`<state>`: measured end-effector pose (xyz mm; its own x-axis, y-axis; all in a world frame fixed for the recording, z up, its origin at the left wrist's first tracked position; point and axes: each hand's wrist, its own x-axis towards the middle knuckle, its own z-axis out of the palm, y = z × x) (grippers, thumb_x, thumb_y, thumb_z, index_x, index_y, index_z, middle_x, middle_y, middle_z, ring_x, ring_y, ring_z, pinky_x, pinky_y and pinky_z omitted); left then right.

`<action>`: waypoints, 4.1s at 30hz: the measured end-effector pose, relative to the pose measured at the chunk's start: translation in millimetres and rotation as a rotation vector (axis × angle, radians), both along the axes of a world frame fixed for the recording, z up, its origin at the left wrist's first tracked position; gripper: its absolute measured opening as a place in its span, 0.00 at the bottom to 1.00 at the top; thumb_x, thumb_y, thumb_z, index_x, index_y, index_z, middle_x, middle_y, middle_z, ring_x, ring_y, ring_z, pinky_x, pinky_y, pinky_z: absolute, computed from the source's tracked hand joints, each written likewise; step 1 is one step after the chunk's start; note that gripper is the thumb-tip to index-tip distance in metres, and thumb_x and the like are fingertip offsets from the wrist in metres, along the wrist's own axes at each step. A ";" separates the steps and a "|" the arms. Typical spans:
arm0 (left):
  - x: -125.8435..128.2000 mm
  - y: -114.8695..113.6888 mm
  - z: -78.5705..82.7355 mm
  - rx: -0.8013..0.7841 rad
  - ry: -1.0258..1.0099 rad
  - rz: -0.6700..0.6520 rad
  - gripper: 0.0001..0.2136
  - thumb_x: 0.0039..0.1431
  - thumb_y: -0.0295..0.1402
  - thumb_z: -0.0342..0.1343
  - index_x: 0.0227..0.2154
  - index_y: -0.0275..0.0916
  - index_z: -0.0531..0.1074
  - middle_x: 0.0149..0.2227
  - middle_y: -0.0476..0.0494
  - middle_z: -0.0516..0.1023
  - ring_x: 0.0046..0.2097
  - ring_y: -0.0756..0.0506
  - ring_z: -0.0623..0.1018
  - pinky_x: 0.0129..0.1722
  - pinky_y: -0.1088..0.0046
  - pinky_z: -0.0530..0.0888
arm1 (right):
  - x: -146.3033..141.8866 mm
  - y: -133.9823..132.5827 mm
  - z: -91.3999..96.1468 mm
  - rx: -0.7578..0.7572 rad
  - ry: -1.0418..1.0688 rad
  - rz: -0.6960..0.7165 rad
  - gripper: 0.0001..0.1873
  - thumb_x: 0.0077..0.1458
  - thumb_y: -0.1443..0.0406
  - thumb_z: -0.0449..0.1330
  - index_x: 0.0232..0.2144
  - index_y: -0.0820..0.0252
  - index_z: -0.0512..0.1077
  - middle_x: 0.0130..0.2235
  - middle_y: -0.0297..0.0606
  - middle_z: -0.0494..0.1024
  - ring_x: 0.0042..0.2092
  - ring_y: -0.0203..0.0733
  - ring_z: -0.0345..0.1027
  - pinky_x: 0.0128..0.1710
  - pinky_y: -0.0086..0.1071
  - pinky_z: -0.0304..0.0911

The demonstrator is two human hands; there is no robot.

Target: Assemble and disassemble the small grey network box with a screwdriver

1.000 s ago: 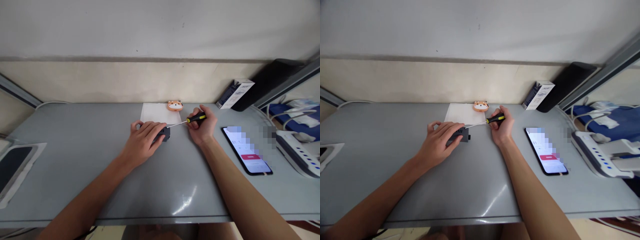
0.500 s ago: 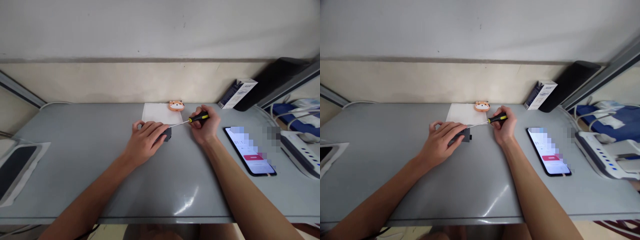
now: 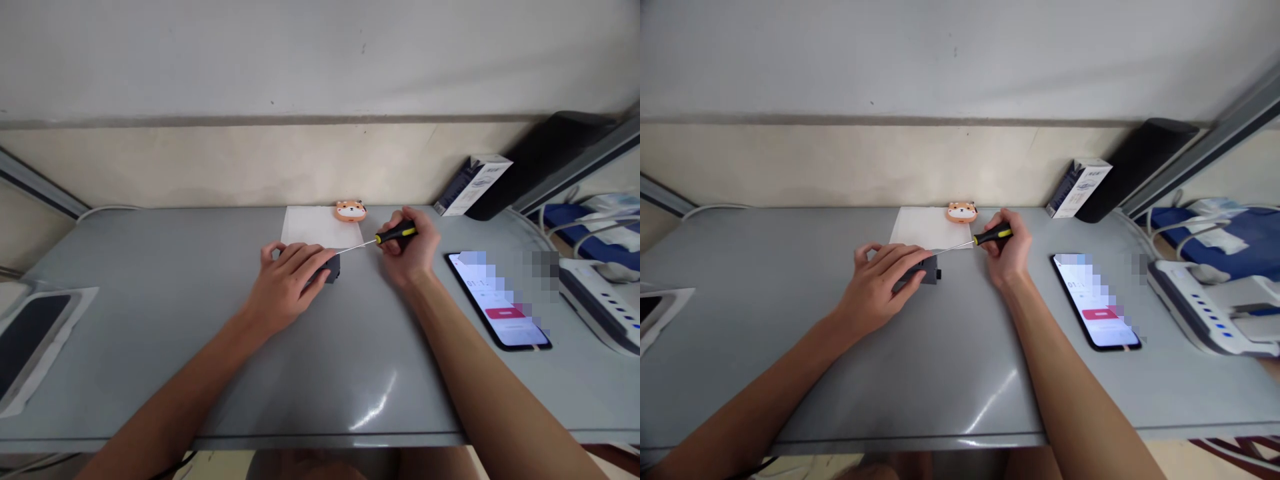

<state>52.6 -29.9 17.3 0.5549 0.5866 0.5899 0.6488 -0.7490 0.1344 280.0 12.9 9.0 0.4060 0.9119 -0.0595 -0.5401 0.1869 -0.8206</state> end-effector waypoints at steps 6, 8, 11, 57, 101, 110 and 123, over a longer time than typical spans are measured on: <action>0.7 -0.6 -0.1 -0.003 0.007 0.015 0.12 0.75 0.28 0.50 0.56 0.44 0.73 0.51 0.46 0.86 0.50 0.43 0.83 0.56 0.59 0.62 | 1.0 -0.4 -1.1 0.005 0.006 0.012 0.17 0.52 0.57 0.62 0.18 0.57 0.64 0.18 0.28 0.64 0.15 0.26 0.47 0.15 0.28 0.44; 1.1 -0.2 -1.2 0.010 0.000 0.021 0.12 0.75 0.29 0.50 0.56 0.43 0.72 0.50 0.45 0.86 0.50 0.43 0.83 0.56 0.59 0.62 | 0.9 -0.5 -0.6 0.000 0.017 0.014 0.17 0.53 0.58 0.61 0.17 0.58 0.64 0.18 0.28 0.64 0.14 0.26 0.47 0.15 0.28 0.45; 1.4 0.3 -2.3 0.023 -0.008 0.025 0.11 0.75 0.29 0.51 0.56 0.41 0.71 0.49 0.44 0.86 0.49 0.43 0.83 0.56 0.60 0.62 | 0.4 -0.3 0.3 -0.007 0.026 0.006 0.17 0.55 0.59 0.59 0.17 0.58 0.64 0.19 0.30 0.66 0.14 0.26 0.47 0.14 0.28 0.44; -28.5 8.9 23.2 -0.443 -0.127 -0.119 0.19 0.57 0.22 0.48 0.51 0.42 0.67 0.46 0.42 0.77 0.46 0.43 0.79 0.44 0.65 0.78 | 5.3 -1.3 5.7 -0.025 0.123 -0.010 0.15 0.54 0.61 0.58 0.19 0.56 0.61 0.17 0.26 0.59 0.14 0.27 0.43 0.16 0.28 0.43; -16.3 13.6 -6.5 -0.428 -0.012 -0.153 0.13 0.73 0.34 0.50 0.53 0.42 0.76 0.58 0.36 0.75 0.62 0.38 0.75 0.64 0.53 0.75 | -10.9 -62.7 18.0 0.344 -0.757 -0.269 0.19 0.49 0.67 0.52 0.09 0.56 0.61 0.13 0.31 0.59 0.20 0.33 0.50 0.22 0.34 0.42; -15.2 16.0 -10.3 -0.364 -0.031 -0.158 0.13 0.73 0.31 0.48 0.51 0.42 0.77 0.56 0.37 0.77 0.59 0.40 0.77 0.62 0.54 0.76 | -14.1 -68.9 16.0 0.361 -0.882 -0.273 0.19 0.51 0.69 0.52 0.10 0.56 0.60 0.13 0.30 0.60 0.19 0.33 0.52 0.22 0.34 0.45; -15.0 15.1 -12.1 -0.366 -0.050 -0.142 0.14 0.74 0.29 0.46 0.49 0.43 0.77 0.55 0.40 0.79 0.58 0.42 0.78 0.60 0.57 0.77 | -18.6 -77.6 17.4 0.642 -1.072 -0.320 0.19 0.53 0.73 0.51 0.13 0.56 0.57 0.14 0.29 0.57 0.19 0.33 0.49 0.24 0.35 0.47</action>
<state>37.7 -14.9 5.2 0.6212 0.6829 0.3844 0.5284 -0.7272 0.4381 261.4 -64.6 26.4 0.1831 0.5096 0.8407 0.4710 0.7052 -0.5300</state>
